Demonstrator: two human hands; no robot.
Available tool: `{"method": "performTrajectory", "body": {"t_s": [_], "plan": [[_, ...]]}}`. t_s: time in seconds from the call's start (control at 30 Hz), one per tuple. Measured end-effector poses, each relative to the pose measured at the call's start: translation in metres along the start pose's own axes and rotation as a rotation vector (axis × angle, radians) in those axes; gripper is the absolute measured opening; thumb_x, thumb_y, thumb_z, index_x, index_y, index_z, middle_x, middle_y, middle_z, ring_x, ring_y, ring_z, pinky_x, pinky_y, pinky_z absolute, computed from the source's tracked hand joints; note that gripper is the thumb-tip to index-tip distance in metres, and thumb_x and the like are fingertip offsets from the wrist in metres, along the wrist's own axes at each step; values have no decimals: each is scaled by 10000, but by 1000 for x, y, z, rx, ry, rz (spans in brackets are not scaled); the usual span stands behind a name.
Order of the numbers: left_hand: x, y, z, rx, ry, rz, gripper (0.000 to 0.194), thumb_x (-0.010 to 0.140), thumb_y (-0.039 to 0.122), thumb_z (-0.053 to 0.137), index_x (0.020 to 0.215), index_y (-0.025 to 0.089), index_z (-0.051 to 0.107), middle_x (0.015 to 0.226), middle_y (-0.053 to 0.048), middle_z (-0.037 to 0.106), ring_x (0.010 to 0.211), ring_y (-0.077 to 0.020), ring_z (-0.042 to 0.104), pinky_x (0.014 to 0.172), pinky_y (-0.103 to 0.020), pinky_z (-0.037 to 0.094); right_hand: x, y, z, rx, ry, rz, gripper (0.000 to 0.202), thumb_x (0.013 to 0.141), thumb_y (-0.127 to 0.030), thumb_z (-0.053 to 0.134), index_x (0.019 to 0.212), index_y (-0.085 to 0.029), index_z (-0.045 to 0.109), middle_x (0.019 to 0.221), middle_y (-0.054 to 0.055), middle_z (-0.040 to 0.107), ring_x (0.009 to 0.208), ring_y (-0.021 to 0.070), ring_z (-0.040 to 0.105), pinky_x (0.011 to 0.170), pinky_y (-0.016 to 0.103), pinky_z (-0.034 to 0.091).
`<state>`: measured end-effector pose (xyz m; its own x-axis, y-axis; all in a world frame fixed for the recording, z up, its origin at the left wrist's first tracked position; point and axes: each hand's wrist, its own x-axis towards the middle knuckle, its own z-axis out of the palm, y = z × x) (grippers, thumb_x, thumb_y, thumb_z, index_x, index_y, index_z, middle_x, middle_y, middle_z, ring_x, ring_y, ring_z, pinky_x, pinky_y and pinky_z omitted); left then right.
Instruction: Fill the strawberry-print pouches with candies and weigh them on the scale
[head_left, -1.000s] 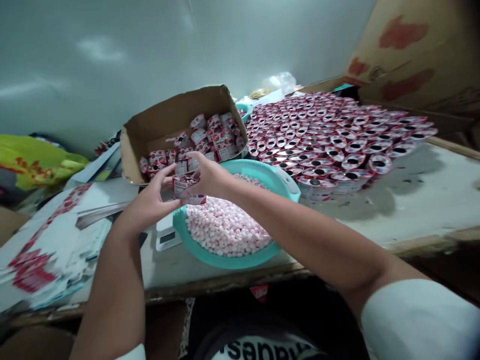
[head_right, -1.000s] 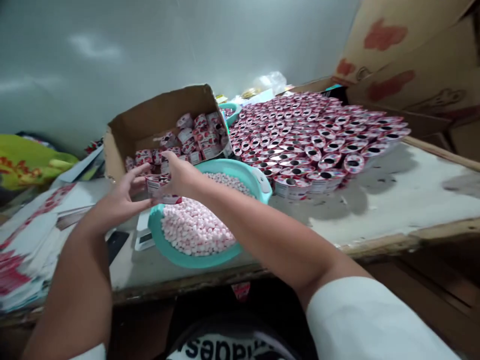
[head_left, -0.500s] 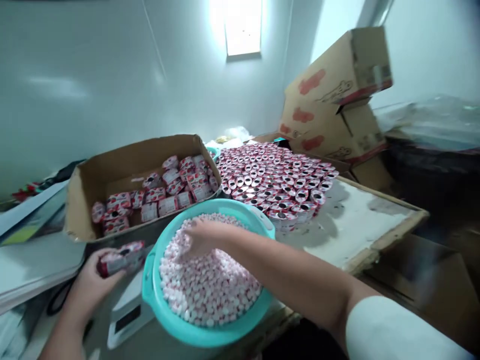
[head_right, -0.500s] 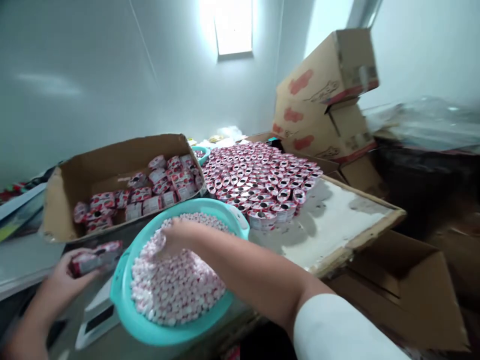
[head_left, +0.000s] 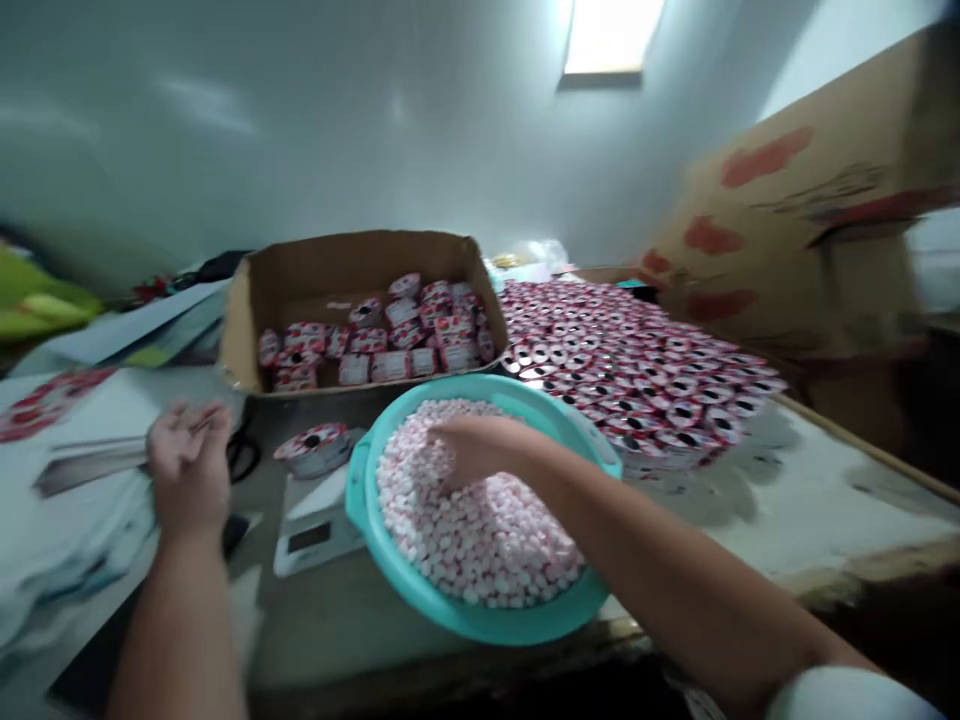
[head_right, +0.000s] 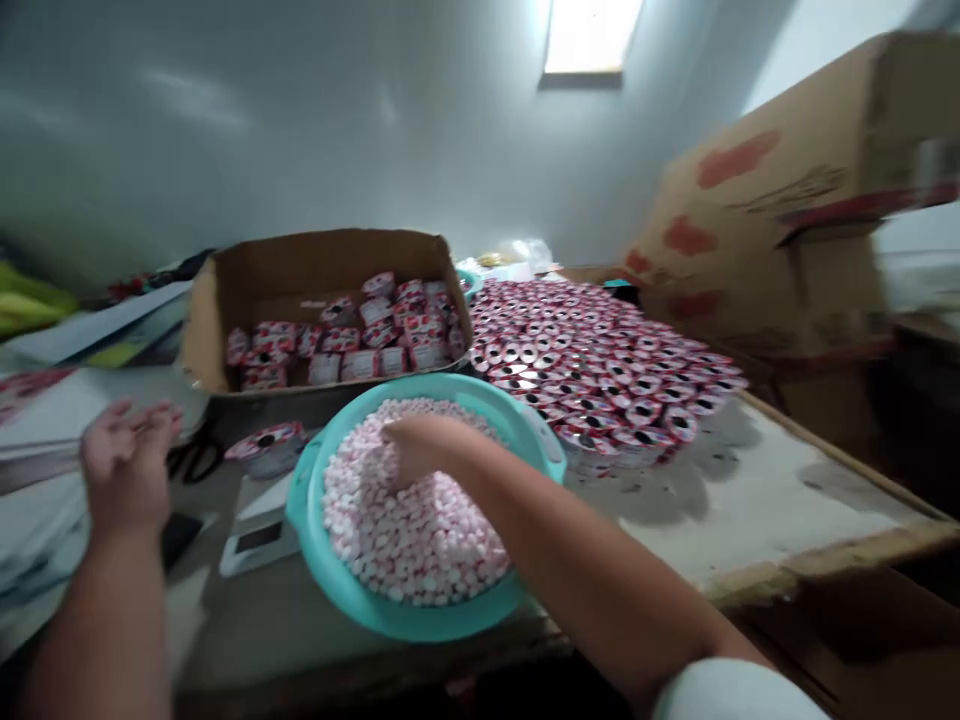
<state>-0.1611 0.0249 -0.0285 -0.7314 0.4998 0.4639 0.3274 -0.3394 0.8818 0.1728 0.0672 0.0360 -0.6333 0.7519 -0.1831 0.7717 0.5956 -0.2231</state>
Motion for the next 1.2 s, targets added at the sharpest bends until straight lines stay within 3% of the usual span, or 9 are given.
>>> {"method": "performTrajectory", "body": {"t_s": [0.07, 0.17, 0.37, 0.7, 1.0, 1.1, 1.2], "plan": [[2, 3, -6, -75, 114, -25, 691, 622, 489, 780, 1139, 193, 429, 1027, -89, 654, 982, -219, 671, 1025, -487, 493, 2, -1, 2, -24, -60, -15, 581, 676, -289, 801, 1240, -218, 682, 1074, 100, 744, 923, 271, 703, 669, 292, 508], [4, 5, -12, -70, 139, -46, 515, 745, 497, 650, 1106, 200, 433, 958, -67, 643, 902, -179, 689, 887, -368, 553, 8, 2, 3, -61, -139, -23, 522, 683, -281, 755, 1195, -196, 694, 1028, 105, 743, 878, 283, 692, 615, 307, 464], [2, 15, -17, -295, 172, -129, 449, 701, 452, 720, 1012, 209, 507, 878, -39, 647, 798, -142, 680, 781, -263, 531, 14, 9, 1, -94, -168, -15, 477, 714, -237, 666, 1187, -184, 671, 1096, 87, 713, 890, 248, 661, 610, 282, 412], [-7, 20, -10, -145, 26, -58, 481, 745, 609, 669, 961, 194, 557, 841, -38, 657, 768, -148, 672, 749, -271, 547, 16, 13, 1, -57, -179, -9, 412, 749, -291, 710, 1150, -202, 685, 1083, 55, 707, 874, 204, 632, 642, 267, 388], [-12, 27, -8, -77, -26, -96, 408, 748, 556, 653, 889, 177, 599, 821, -43, 675, 734, -135, 666, 717, -246, 540, 13, 11, -5, 31, -123, -24, 269, 773, -287, 728, 1023, -193, 698, 998, 45, 707, 826, 187, 611, 635, 267, 368], [-13, 25, -10, -22, -141, -120, 453, 760, 585, 655, 930, 167, 623, 872, -60, 692, 789, -152, 676, 763, -269, 543, 13, 10, -6, 48, -118, -22, 229, 783, -280, 712, 992, -191, 691, 996, 45, 705, 815, 184, 610, 633, 267, 373], [-18, 23, -10, 91, -419, -159, 545, 763, 608, 672, 1073, 162, 633, 1021, -98, 704, 947, -194, 679, 876, -319, 530, 13, 9, -6, 82, -107, -10, 224, 796, -255, 689, 1011, -191, 689, 1008, 46, 712, 826, 187, 621, 638, 267, 383]]}}
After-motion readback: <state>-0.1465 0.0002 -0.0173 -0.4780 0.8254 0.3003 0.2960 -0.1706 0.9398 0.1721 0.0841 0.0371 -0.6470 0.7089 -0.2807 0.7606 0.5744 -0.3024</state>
